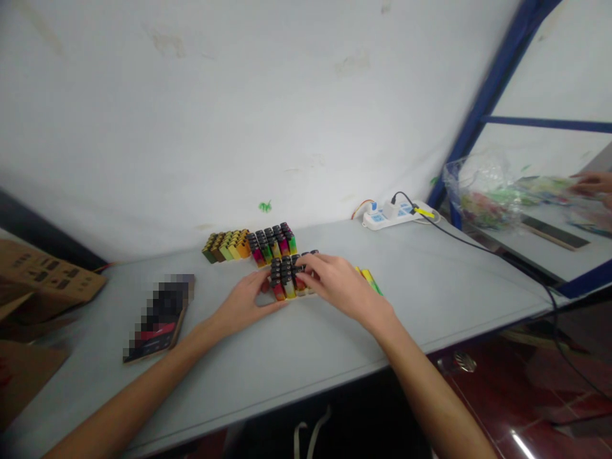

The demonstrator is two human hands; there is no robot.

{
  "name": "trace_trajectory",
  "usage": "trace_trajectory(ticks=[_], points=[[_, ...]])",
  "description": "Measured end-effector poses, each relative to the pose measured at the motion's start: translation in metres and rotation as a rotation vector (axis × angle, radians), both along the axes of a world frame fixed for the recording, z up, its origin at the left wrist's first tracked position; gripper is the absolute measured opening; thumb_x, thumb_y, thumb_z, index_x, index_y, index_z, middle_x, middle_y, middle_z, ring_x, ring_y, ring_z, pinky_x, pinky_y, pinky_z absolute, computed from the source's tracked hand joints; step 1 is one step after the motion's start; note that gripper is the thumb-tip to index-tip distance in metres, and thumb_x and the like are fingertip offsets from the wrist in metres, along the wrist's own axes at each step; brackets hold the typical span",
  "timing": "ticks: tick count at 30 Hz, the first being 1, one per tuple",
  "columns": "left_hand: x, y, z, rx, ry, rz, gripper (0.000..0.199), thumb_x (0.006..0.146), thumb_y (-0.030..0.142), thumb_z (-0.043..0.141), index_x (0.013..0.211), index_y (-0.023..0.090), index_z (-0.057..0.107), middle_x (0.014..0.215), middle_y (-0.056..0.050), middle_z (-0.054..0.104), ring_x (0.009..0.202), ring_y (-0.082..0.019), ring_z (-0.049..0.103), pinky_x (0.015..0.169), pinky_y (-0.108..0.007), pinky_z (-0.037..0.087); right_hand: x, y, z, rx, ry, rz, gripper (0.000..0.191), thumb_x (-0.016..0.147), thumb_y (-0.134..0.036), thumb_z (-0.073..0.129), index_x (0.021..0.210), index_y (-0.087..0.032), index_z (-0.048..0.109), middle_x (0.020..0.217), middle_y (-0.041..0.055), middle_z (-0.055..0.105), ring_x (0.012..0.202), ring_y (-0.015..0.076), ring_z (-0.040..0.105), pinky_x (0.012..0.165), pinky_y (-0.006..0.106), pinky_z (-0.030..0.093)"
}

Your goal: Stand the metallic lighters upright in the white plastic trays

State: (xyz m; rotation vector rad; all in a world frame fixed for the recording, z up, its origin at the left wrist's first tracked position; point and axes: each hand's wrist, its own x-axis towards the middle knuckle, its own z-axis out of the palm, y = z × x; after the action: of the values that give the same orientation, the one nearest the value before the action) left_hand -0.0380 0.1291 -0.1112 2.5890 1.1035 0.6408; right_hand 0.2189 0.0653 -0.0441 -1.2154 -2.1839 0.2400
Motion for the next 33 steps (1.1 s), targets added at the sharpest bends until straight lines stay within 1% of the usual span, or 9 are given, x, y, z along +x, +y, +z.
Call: trace_trajectory(ticks=[5, 8, 12, 16, 19, 23, 26, 30, 33], points=[[-0.001, 0.001, -0.002, 0.011, 0.034, 0.021, 0.064, 0.086, 0.060, 0.070, 0.130, 0.016, 0.054, 0.106, -0.010, 0.067, 0.097, -0.029, 0.064, 0.093, -0.043, 0.050, 0.051, -0.004, 0.020, -0.101, -0.100, -0.265, 0.024, 0.101, -0.037, 0.054, 0.114, -0.021, 0.066, 0.081, 0.0025, 0.074, 0.072, 0.0180, 0.069, 0.069, 0.027, 0.049], [-0.001, 0.001, -0.002, 0.006, 0.041, 0.038, 0.063, 0.085, 0.060, 0.070, 0.128, 0.015, 0.055, 0.103, -0.010, 0.067, 0.096, -0.030, 0.064, 0.092, -0.044, 0.050, 0.087, -0.005, 0.017, -0.230, -0.232, -0.416, 0.026, 0.096, -0.037, 0.061, 0.113, -0.018, 0.068, 0.087, 0.0055, 0.075, 0.078, 0.0205, 0.069, 0.073, 0.029, 0.049], [0.000, 0.001, -0.001, 0.002, 0.028, 0.033, 0.064, 0.085, 0.060, 0.070, 0.128, 0.015, 0.055, 0.104, -0.010, 0.067, 0.095, -0.029, 0.065, 0.090, -0.043, 0.051, 0.119, -0.003, 0.000, -0.564, -0.335, -0.461, 0.028, 0.086, -0.041, 0.069, 0.099, -0.016, 0.073, 0.091, 0.0091, 0.076, 0.079, 0.0218, 0.069, 0.067, 0.029, 0.048], [-0.001, 0.001, -0.002, 0.004, 0.028, 0.038, 0.065, 0.085, 0.060, 0.071, 0.129, 0.015, 0.055, 0.102, -0.009, 0.067, 0.095, -0.029, 0.064, 0.089, -0.042, 0.051, 0.123, 0.003, -0.009, -0.703, -0.374, -0.426, 0.026, 0.080, -0.043, 0.072, 0.086, -0.018, 0.075, 0.091, 0.0093, 0.076, 0.081, 0.0227, 0.069, 0.065, 0.029, 0.046], [-0.002, 0.001, -0.002, 0.001, 0.034, 0.038, 0.065, 0.085, 0.061, 0.070, 0.129, 0.015, 0.055, 0.099, -0.009, 0.067, 0.092, -0.029, 0.064, 0.087, -0.042, 0.051, 0.115, 0.007, -0.009, -0.703, -0.354, -0.411, 0.023, 0.080, -0.041, 0.071, 0.084, -0.018, 0.076, 0.087, 0.0077, 0.075, 0.077, 0.0212, 0.068, 0.064, 0.028, 0.044], [-0.003, 0.002, -0.004, 0.009, 0.028, 0.040, 0.066, 0.085, 0.063, 0.069, 0.128, 0.015, 0.056, 0.101, -0.009, 0.067, 0.090, -0.028, 0.064, 0.087, -0.042, 0.052, 0.111, 0.010, -0.007, -0.680, -0.441, -0.448, 0.013, 0.080, -0.027, 0.068, 0.079, -0.016, 0.074, 0.080, 0.0085, 0.074, 0.072, 0.0204, 0.066, 0.060, 0.028, 0.041], [-0.003, 0.003, -0.006, 0.014, 0.024, 0.043, 0.069, 0.084, 0.064, 0.069, 0.131, 0.015, 0.054, 0.106, -0.011, 0.067, 0.092, -0.028, 0.064, 0.088, -0.042, 0.052, 0.116, 0.007, 0.000, -0.622, -0.430, -0.436, 0.015, 0.084, -0.025, 0.062, 0.090, -0.015, 0.073, 0.086, 0.0095, 0.075, 0.075, 0.0206, 0.066, 0.062, 0.028, 0.042], [-0.003, 0.003, -0.006, 0.008, 0.032, 0.042, 0.069, 0.084, 0.065, 0.068, 0.129, 0.015, 0.055, 0.102, -0.010, 0.067, 0.091, -0.028, 0.064, 0.087, -0.042, 0.052, 0.115, -0.005, 0.017, -0.434, -0.299, -0.389, 0.023, 0.093, -0.034, 0.058, 0.105, -0.018, 0.068, 0.092, 0.0076, 0.075, 0.080, 0.0207, 0.066, 0.069, 0.029, 0.045], [-0.003, 0.003, -0.005, 0.009, 0.027, 0.044, 0.068, 0.084, 0.065, 0.069, 0.128, 0.015, 0.056, 0.100, -0.009, 0.066, 0.091, -0.028, 0.064, 0.086, -0.042, 0.052, 0.101, -0.016, 0.031, -0.254, -0.214, -0.279, 0.029, 0.098, -0.044, 0.053, 0.108, -0.021, 0.066, 0.093, 0.0060, 0.073, 0.082, 0.0201, 0.065, 0.075, 0.030, 0.046]])
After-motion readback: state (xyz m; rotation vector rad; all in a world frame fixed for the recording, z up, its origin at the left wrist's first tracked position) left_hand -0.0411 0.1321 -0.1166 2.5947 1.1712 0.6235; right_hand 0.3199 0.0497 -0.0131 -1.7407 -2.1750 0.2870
